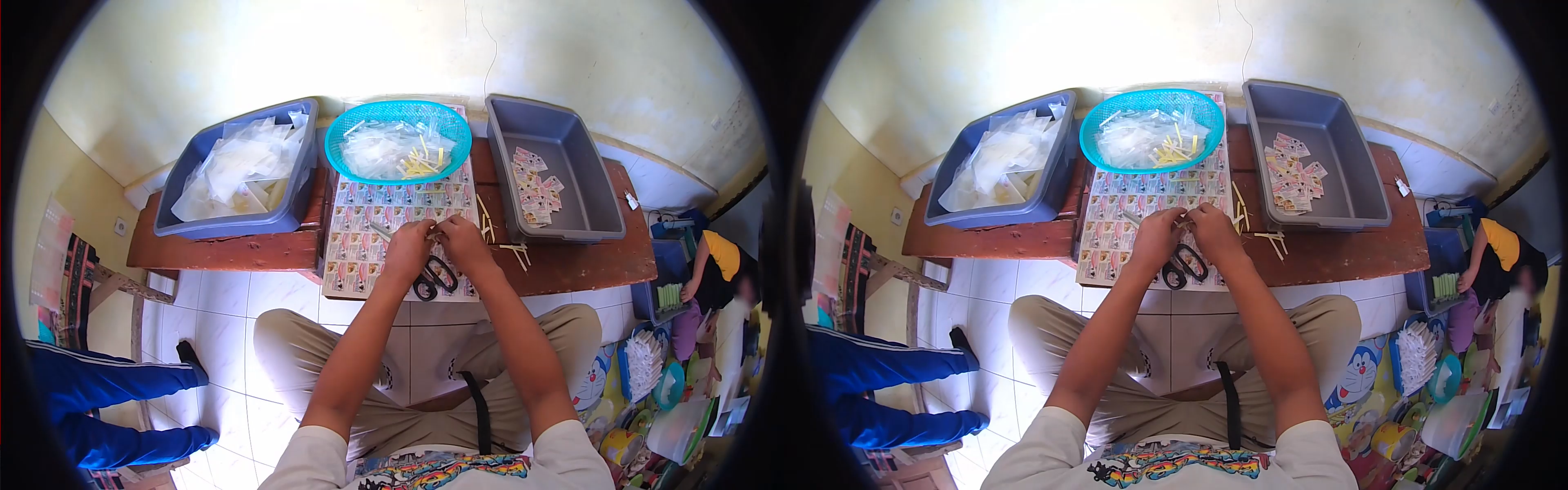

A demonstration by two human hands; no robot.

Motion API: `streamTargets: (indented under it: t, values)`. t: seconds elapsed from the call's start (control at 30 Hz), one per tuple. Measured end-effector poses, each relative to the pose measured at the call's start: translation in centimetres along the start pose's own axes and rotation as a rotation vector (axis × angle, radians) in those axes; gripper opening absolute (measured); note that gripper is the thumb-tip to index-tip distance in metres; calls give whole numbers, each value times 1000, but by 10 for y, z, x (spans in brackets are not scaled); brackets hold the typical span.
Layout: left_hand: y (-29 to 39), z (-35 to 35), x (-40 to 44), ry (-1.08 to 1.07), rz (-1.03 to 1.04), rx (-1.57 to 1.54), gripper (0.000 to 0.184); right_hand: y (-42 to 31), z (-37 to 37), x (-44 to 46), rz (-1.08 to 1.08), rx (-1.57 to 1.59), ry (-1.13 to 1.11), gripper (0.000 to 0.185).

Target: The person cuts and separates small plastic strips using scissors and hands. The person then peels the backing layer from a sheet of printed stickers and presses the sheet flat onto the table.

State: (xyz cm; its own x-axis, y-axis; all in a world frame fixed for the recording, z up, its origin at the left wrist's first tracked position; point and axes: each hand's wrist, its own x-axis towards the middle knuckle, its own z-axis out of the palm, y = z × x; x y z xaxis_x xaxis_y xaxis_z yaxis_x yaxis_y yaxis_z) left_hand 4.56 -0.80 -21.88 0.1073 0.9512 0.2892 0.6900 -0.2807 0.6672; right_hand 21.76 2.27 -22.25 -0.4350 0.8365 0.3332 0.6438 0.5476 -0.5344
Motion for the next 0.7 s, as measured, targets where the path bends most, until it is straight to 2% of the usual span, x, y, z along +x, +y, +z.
streamTargets:
  t: [0.33, 0.7]
  values:
    - [-2, -1, 14, 62, 16, -39, 29, -2, 1, 19, 1, 11, 65, 15]
    - [45, -93, 65, 99, 253, 26, 31, -52, -80, 83, -147, -100, 162, 15]
